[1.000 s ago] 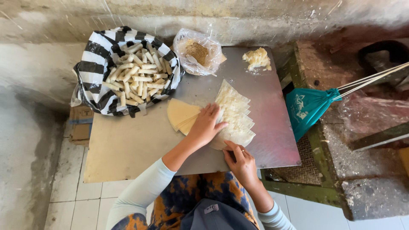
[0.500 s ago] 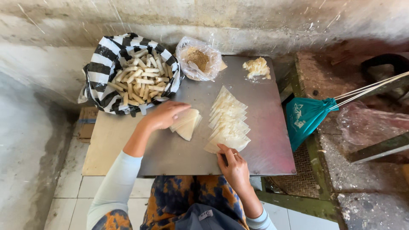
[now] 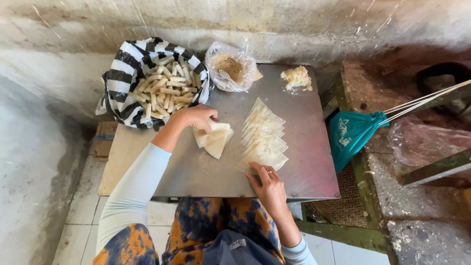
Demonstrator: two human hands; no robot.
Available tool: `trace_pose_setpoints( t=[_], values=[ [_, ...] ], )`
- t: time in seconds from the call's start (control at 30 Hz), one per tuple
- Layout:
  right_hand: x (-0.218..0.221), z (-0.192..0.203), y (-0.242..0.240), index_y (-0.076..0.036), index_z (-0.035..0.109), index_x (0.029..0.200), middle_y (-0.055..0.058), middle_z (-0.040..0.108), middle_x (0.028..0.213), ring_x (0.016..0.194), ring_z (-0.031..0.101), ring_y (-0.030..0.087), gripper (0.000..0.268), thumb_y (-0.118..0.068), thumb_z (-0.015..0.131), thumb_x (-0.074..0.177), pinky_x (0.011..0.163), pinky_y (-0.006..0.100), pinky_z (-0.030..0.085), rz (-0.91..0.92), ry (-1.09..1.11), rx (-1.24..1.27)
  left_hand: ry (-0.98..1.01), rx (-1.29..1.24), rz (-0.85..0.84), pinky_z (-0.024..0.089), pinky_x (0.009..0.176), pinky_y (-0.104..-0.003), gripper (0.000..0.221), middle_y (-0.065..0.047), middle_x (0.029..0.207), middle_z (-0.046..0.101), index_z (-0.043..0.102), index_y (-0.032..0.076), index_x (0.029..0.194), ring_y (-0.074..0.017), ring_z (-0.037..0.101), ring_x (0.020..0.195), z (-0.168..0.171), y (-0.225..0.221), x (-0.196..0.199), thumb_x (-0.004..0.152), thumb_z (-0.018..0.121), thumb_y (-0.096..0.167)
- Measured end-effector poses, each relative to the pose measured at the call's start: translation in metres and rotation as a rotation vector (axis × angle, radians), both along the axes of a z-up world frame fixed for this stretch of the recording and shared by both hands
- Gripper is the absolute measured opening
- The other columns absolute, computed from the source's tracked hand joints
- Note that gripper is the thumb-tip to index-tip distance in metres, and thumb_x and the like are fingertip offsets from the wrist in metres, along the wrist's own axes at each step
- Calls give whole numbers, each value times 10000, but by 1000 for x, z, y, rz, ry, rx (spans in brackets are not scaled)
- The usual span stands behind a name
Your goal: The person prepares spring rolls by placing a square of dough on a metal table, adding filling with a spoon, and folding the dough into a roll.
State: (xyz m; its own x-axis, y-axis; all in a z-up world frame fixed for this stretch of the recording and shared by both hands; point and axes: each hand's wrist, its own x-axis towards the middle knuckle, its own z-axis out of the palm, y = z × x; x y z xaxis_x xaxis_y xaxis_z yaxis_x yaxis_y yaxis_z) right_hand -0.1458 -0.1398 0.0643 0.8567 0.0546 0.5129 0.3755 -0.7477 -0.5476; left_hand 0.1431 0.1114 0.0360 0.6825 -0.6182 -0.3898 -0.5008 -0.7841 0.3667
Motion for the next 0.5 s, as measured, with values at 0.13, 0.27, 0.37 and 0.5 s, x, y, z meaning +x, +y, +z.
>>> trace_pose_setpoints(
  t=[0.13, 0.27, 0.37, 0.5],
  values=[
    [0, -3, 0, -87, 705, 1156, 70, 773, 957, 999, 711, 256, 298, -128, 769, 868, 782, 374, 578, -1, 0, 6, 80, -124, 181, 523, 884, -380, 613, -127, 1173, 688, 617, 84, 1250, -285, 662, 1071, 22, 8, -28, 676, 784, 219],
    [-2, -1, 1, -87, 714, 1151, 61, 767, 933, 993, 714, 248, 279, -137, 765, 881, 779, 369, 576, -7, 14, 12, 129, -173, 184, 525, 905, -352, 618, -126, 1201, 700, 639, 61, 1262, -261, 668, 1087, 33, 10, -35, 674, 756, 211],
    [-3, 2, 1, -82, 708, 1147, 56, 772, 958, 996, 712, 245, 277, -134, 758, 879, 778, 365, 576, 1, -9, 17, 136, 5, 201, 540, 896, -367, 590, -151, 1174, 724, 666, 50, 1278, -274, 699, 1061, 37, 10, -41, 725, 734, 243],
    [-4, 4, 1, -84, 713, 1137, 58, 768, 945, 979, 710, 242, 270, -138, 759, 877, 772, 372, 574, -8, -1, 8, -11, -153, 119, 527, 875, -369, 511, -166, 1161, 695, 653, 12, 1216, -287, 666, 1041, 39, 23, -58, 758, 739, 222]
  ],
)
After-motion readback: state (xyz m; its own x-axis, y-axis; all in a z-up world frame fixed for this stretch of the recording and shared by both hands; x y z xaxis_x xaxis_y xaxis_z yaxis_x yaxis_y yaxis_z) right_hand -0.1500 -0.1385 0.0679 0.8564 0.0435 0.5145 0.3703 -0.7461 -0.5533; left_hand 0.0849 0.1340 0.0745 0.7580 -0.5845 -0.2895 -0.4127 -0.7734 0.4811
